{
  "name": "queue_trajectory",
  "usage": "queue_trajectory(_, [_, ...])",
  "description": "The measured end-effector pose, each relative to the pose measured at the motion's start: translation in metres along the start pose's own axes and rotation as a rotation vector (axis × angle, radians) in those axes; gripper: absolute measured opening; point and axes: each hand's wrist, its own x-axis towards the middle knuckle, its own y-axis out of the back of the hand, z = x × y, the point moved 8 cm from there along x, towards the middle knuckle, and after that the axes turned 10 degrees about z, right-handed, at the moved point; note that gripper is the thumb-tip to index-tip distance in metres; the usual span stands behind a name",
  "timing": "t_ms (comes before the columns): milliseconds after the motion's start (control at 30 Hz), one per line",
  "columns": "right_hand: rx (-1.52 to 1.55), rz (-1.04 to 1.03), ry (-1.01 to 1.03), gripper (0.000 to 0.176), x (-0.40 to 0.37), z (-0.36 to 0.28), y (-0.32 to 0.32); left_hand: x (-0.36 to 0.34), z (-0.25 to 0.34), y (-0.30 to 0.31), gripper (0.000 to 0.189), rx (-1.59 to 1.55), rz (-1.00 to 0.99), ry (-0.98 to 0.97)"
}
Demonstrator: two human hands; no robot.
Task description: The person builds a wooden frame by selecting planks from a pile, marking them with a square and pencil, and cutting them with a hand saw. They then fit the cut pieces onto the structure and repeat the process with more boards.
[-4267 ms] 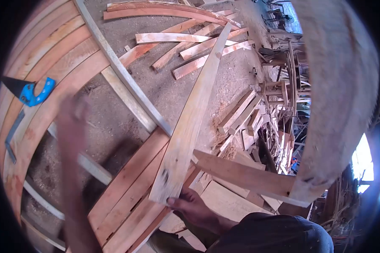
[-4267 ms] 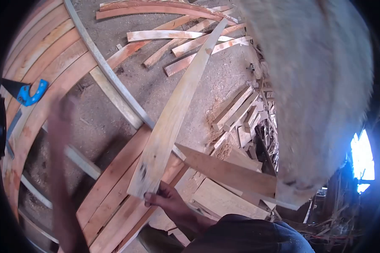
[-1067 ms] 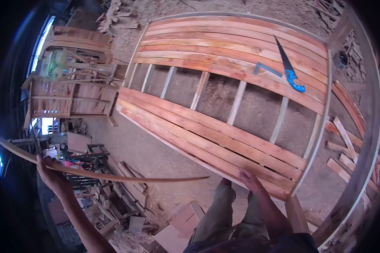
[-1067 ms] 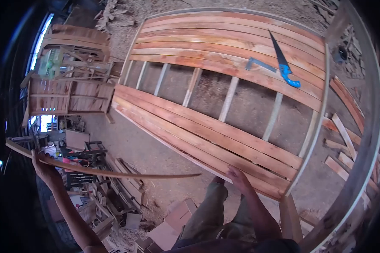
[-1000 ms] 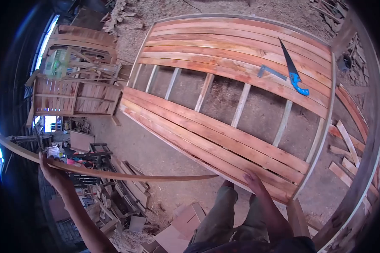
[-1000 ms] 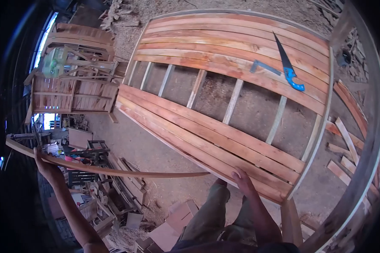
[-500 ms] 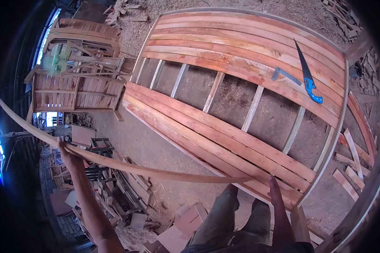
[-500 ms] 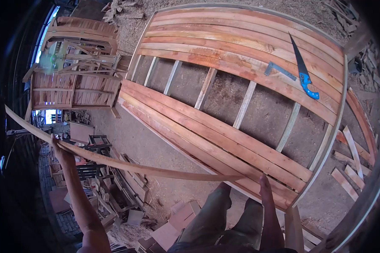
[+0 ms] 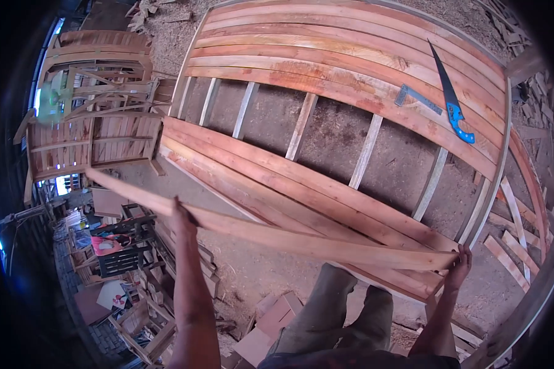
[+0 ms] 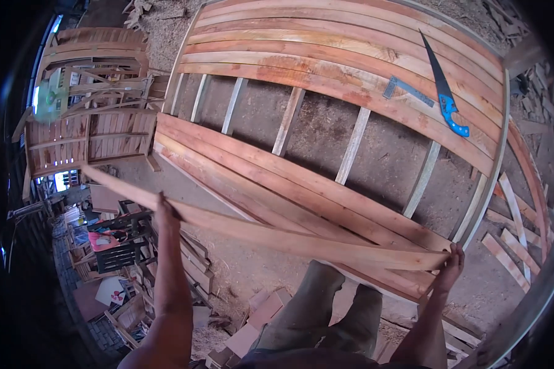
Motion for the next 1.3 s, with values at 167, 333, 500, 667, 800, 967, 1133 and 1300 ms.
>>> queue_trajectory(167, [-0.182,-0.034,-0.026,0.044,0.017,-0.018,0.033,-0.008,-0.080,-0.143,0.091,0.013,-0.436,0.185])
queue_trajectory(333, [-0.413,0.037,0.373,0.037,0.005,-0.036,0.032,-0.012,-0.106,-0.216,0.086,0.152,-0.109,0.061])
queue_trajectory(500, [-0.300,0.191,0.022,0.037,0.015,-0.031,0.005,0.002,-0.191,-0.285,0.045,0.041,-0.292,0.248])
queue_trajectory(667, [-0.125,0.014,0.055,0.029,0.043,-0.031,-0.049,-0.037,-0.249,-0.315,0.060,0.022,-0.251,0.270])
queue_trajectory(800, [-0.034,-0.151,0.049,0.034,0.083,0.006,-0.090,-0.060,-0.268,-0.343,0.064,0.771,-0.682,-0.189])
queue_trajectory(967, [0.307,-0.098,0.007,0.046,0.133,0.066,-0.142,-0.154,-0.270,-0.369,0.066,0.707,-0.477,-0.409])
queue_trajectory(1133, [0.175,0.051,0.146,0.031,0.129,0.054,-0.193,-0.322,-0.237,-0.468,0.066,0.666,-0.567,-1.449])
queue_trajectory(1300, [0.155,0.129,0.085,0.016,0.114,0.065,-0.186,-0.441,-0.250,-0.618,0.072,0.657,-0.888,-1.597])
